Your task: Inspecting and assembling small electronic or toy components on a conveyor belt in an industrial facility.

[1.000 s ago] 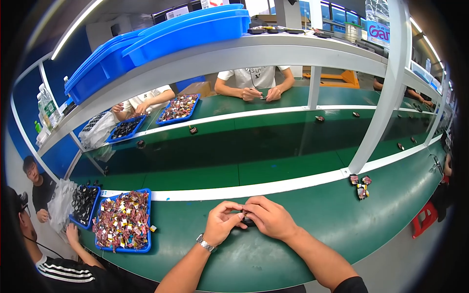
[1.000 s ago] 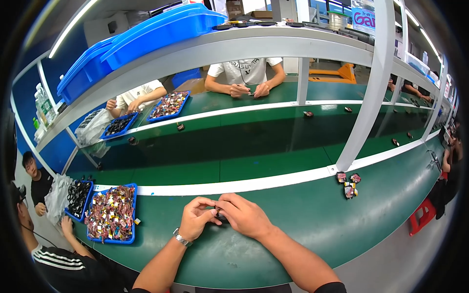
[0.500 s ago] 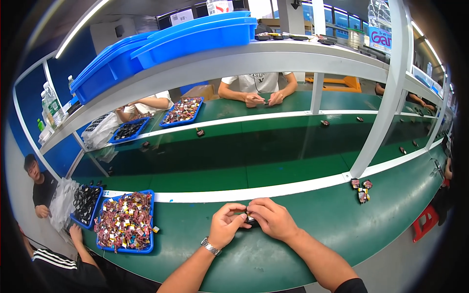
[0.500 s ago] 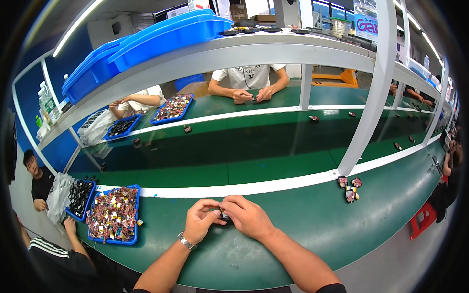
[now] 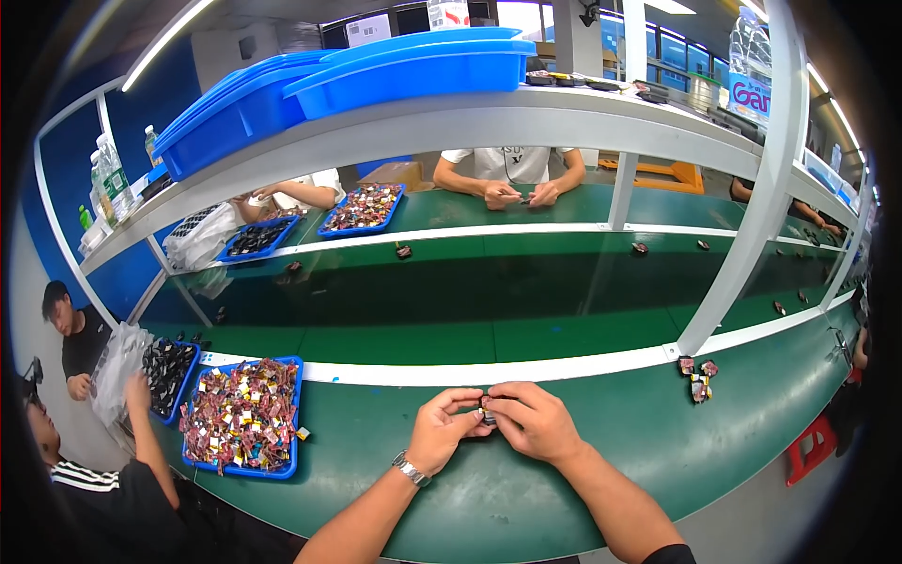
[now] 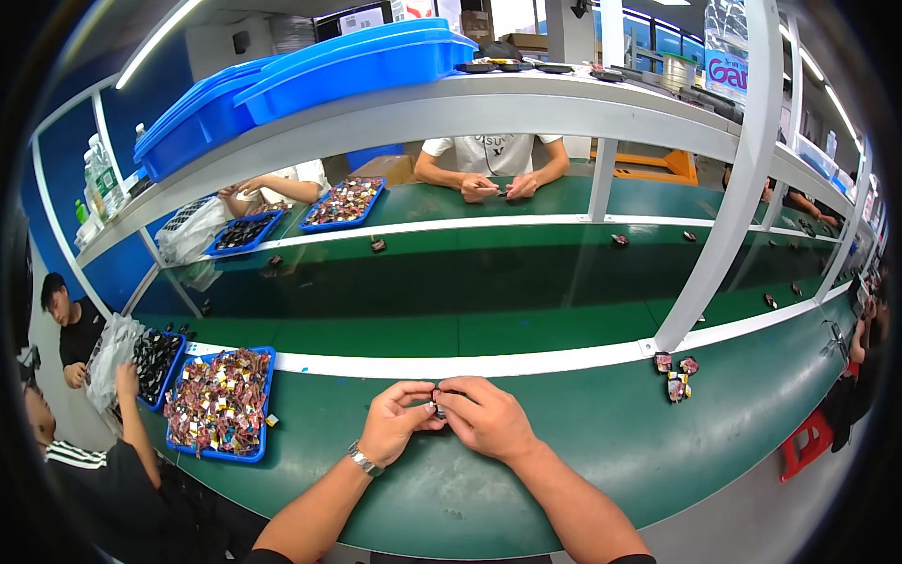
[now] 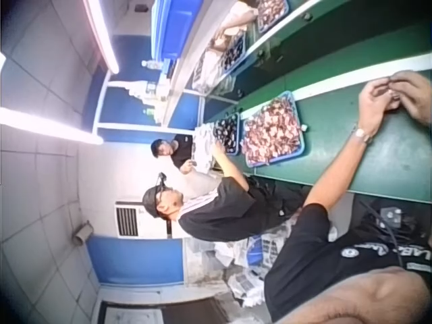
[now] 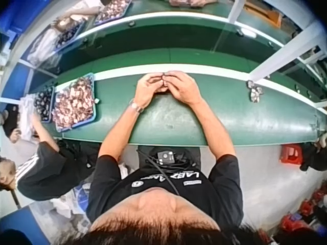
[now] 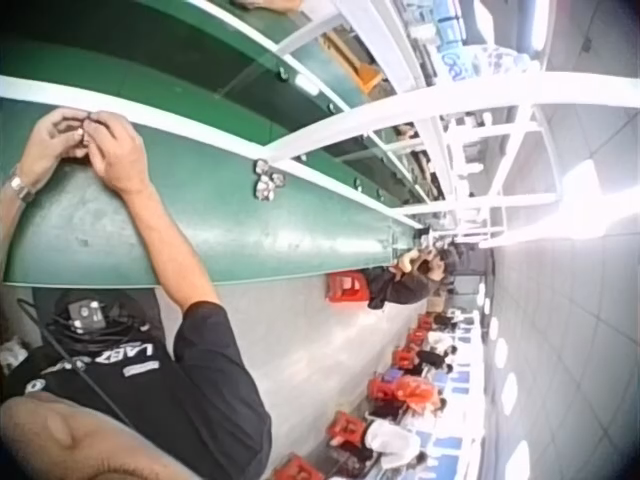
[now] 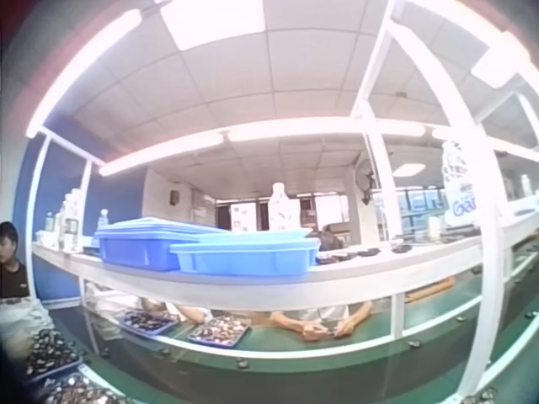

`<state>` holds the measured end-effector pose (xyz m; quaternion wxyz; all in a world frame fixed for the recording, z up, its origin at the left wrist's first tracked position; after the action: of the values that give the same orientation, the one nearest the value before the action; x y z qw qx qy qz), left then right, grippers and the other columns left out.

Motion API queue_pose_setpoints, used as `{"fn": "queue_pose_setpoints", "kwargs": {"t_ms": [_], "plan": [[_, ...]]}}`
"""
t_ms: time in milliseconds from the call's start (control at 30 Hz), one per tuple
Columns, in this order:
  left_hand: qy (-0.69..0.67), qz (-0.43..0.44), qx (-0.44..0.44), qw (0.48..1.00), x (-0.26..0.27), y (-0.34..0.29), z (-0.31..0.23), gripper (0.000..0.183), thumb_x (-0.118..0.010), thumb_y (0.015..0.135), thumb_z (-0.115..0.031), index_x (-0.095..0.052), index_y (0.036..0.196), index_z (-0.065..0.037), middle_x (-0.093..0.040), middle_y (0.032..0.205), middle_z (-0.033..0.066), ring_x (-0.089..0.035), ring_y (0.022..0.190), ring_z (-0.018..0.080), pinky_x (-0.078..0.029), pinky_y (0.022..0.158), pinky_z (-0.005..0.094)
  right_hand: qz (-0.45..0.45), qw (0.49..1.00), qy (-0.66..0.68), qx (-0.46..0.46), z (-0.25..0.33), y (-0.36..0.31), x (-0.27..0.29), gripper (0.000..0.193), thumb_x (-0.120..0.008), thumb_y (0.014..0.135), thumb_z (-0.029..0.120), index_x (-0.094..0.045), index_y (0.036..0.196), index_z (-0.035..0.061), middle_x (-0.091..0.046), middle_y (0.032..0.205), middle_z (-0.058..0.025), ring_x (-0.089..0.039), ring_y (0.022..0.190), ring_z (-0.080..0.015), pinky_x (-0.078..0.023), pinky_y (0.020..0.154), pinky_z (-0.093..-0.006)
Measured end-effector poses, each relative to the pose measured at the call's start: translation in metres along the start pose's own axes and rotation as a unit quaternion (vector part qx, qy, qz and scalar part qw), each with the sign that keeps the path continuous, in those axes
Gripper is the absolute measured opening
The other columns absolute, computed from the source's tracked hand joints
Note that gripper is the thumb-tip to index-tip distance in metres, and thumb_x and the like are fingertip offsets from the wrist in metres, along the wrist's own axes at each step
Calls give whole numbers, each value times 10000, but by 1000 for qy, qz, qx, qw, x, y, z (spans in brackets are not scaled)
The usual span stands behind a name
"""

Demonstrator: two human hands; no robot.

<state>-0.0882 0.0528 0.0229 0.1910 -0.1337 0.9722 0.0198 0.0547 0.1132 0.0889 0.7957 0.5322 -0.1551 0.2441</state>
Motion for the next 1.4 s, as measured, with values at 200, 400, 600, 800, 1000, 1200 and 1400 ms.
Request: {"fn": "queue_pose_setpoints", "kwargs": {"t_ms": [200, 400, 600, 800, 1000, 1200, 1400], "plan": [[40, -2, -28, 999, -3, -1, -3, 272, -581, 929, 39, -559, 1199, 63, -641, 1112, 164, -699, 885, 226, -622, 780, 331, 21, 999, -3, -46, -6, -2, -5, 234, -742, 781, 53, -695, 1009, 70, -655, 1040, -51, -676, 867, -222, -580, 706, -316], [35, -8, -17, 999, 0, 1, 1, 239, -577, 943, 6, -569, 1175, 66, -661, 1028, 158, -693, 834, 210, -629, 741, 336, 23, 999, 23, -43, -8, -2, -5, 255, -753, 759, 5, -679, 1000, 37, -661, 1035, -80, -688, 836, -230, -590, 716, -315], [104, -45, -61, 992, -1, -3, 4, 219, -578, 939, 25, -547, 1152, 66, -626, 1073, 153, -689, 854, 197, -627, 706, 307, 36, 998, 29, -36, -3, -2, -7, 220, -736, 784, 40, -672, 993, 63, -649, 1034, -49, -672, 844, -221, -578, 710, -316], [102, 6, -96, 990, -3, -3, 3, 257, -569, 940, 28, -536, 1194, 56, -620, 1078, 125, -690, 890, 179, -610, 746, 291, 31, 999, 28, -32, -6, -4, -7, 232, -733, 774, 23, -669, 993, 63, -644, 1036, -46, -672, 836, -220, -579, 702, -319], [127, 4, -88, 988, -6, -4, 3, 274, -581, 914, 36, -549, 1185, 62, -630, 1104, 123, -690, 931, 167, -609, 781, 297, 45, 997, 27, -52, -5, -3, -3, 237, -734, 773, 20, -662, 994, 66, -637, 1034, -45, -678, 820, -219, -586, 687, -321], [197, -33, -109, 974, -1, -5, 3, 256, -621, 892, 2, -594, 1144, 36, -701, 954, 109, -708, 792, 132, -570, 677, 244, 63, 997, 26, -44, -8, -3, -8, 223, -731, 770, 15, -654, 974, 62, -636, 1051, -45, -681, 827, -220, -586, 696, -323], [283, -58, -128, 949, -4, -8, -5, 214, -619, 887, 27, -599, 1099, 53, -685, 1004, 121, -712, 829, 153, -608, 703, 275, 83, 995, 23, -45, -8, -3, -12, 258, -729, 770, 17, -642, 1008, 69, -638, 1057, -49, -681, 842, -245, -584, 704, -338]]}}
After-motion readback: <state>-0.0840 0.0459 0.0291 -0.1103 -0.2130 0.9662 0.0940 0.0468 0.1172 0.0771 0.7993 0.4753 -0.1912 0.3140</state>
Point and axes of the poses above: each hand's wrist, its own y-axis towards the middle knuckle, its own x-axis out of the back of the hand, z = x × y, the point moved 6 cm from there along y, towards the middle knuckle
